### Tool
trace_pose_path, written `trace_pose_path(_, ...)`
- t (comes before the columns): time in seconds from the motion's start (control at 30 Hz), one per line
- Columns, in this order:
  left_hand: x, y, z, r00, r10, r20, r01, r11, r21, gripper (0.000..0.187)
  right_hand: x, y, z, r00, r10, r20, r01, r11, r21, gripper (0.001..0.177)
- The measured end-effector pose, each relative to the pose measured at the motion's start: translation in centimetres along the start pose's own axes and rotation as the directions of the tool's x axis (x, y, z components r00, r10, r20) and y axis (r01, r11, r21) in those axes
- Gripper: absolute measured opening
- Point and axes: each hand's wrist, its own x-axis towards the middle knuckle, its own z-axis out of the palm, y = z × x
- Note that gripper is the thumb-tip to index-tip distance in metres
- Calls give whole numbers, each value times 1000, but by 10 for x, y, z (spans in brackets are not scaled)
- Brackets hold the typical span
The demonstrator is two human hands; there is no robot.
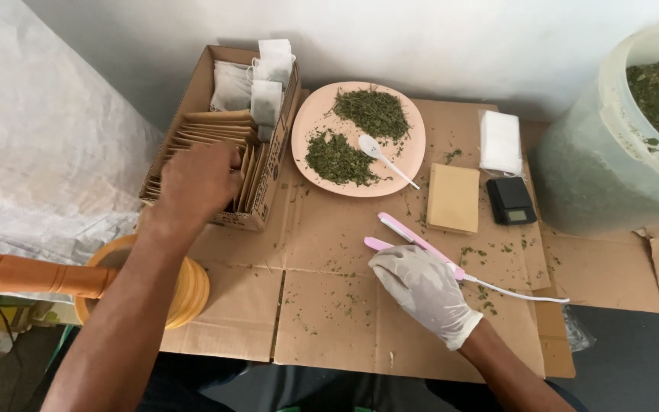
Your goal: Folding the tops of tea bags and sealing them using a handheld heat sealer.
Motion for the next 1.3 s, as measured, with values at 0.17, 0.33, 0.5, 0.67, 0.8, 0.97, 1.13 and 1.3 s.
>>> trace_pose_path(0.17,-6,9,-59,958,79,-276,-116,986,-120,31,-3,-5,10,995,-93,-46,91,995,-49,17)
trace_pose_path(0.33,12,32,-87,886,233,-401,-291,952,-90,21,5,-15,13,941,-310,-135,309,950,-29,26)
trace_pose_path(0.5,9,100,-34,877,296,-378,-447,790,-419,19,5,-8,26,916,-344,-204,336,939,-76,25)
trace_pose_path(0.67,-6,138,30,953,299,46,-233,824,-516,28,0,-3,29,931,-333,-147,324,942,-84,25)
trace_pose_path(0.8,-4,141,32,934,204,294,-78,918,-390,21,-5,3,37,946,-305,-107,292,948,-127,27)
trace_pose_path(0.97,43,99,1,984,169,-57,-172,817,-550,19,-2,1,34,937,-307,-167,302,952,-54,30)
trace_pose_path(1.13,170,0,-16,791,62,-608,-270,928,-256,18,5,-14,23,911,-344,-228,351,936,-12,30)
trace_pose_path(1.3,219,-42,10,968,-73,-241,31,985,-171,49,9,-12,20,921,-340,-190,332,940,-74,18)
